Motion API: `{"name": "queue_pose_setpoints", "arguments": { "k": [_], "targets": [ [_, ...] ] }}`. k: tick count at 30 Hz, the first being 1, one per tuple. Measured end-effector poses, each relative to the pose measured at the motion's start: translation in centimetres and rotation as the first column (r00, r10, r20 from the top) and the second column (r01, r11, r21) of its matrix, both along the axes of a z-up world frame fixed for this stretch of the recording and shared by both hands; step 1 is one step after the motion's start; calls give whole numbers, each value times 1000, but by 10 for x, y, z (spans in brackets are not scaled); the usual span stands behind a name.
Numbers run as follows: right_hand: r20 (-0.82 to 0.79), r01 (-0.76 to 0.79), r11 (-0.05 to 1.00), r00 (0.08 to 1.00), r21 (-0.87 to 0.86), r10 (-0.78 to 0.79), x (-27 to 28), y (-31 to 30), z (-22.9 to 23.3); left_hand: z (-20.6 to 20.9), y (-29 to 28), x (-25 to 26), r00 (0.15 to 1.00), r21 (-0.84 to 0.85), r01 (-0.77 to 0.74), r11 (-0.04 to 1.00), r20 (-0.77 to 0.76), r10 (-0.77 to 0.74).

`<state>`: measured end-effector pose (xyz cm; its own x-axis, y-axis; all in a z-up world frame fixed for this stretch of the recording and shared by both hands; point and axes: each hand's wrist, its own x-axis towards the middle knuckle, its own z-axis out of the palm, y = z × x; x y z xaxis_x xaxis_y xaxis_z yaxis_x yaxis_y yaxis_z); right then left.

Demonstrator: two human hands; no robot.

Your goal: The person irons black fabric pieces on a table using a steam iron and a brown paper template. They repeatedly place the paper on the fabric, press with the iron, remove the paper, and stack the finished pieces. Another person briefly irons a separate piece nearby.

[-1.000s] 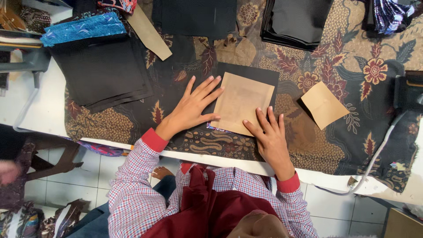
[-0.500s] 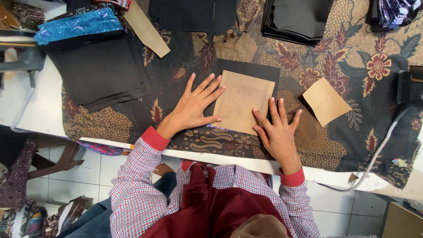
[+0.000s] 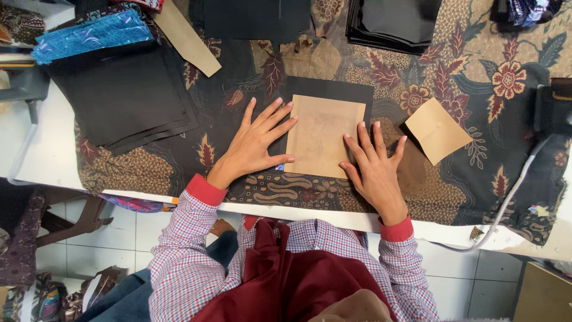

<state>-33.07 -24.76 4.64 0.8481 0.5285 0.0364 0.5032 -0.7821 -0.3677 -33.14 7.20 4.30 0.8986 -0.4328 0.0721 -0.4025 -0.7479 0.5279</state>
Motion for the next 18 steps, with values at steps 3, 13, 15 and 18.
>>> {"name": "queue_pose_setpoints", "arguments": {
  "k": [3,13,15,18],
  "targets": [
    [-3,7,1000,1000,-12,-7,0,0,-2,-1,-1,1,1000,7,2,1000,11,-3],
    [13,30,999,999,-15,-30,-3,1,-4,-1,-1,2,1000,26,10,1000,8,-10],
    [10,30,999,999,-16,-30,-3,1,-3,-1,-1,1,1000,27,6,1000,4,-6],
    [0,35,999,999,-12,-35,-4,1,-1,1,-2,0,1000,36,5,999,8,-6]
  ]
}}
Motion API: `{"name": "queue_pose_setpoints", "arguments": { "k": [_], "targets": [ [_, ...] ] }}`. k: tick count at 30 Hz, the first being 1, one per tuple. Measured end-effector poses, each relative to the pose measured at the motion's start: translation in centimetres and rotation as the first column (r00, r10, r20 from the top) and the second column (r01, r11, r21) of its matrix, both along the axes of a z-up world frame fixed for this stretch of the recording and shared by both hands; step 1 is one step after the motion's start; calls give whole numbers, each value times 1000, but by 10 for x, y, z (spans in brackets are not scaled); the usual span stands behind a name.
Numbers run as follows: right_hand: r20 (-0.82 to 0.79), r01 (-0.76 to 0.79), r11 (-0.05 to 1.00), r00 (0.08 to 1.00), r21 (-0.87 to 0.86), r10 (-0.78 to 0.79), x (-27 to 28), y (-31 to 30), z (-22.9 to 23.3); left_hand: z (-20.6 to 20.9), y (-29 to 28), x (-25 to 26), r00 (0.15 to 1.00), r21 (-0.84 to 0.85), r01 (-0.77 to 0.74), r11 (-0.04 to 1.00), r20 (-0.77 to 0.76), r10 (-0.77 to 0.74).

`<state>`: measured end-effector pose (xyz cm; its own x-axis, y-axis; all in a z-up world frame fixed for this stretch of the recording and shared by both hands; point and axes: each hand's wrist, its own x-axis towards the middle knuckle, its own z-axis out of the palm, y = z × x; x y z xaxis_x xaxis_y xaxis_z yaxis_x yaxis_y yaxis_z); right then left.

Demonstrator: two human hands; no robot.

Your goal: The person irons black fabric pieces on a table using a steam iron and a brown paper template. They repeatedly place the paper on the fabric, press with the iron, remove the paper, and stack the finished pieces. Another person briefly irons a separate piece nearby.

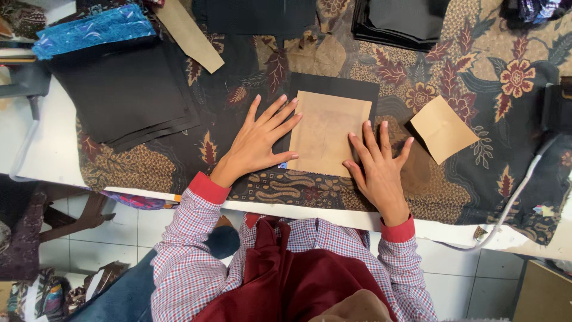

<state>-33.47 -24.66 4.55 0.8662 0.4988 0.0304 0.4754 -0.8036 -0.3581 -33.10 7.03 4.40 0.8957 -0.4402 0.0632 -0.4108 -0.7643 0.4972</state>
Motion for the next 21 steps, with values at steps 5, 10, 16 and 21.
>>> {"name": "queue_pose_setpoints", "arguments": {
  "k": [5,10,16,21],
  "targets": [
    [-28,-5,998,1000,57,7,2,-5,3,2,-1,0,1000,6,-4,1000,21,4],
    [-28,-6,999,1000,50,8,2,-9,5,3,-2,0,1000,1,-12,1000,21,12],
    [-30,-5,999,1000,46,6,2,-9,4,3,-2,-1,1000,17,-15,1000,28,14],
    [-31,-5,999,1000,50,7,4,-8,6,3,-3,0,999,5,-18,1000,38,17]
  ]
}}
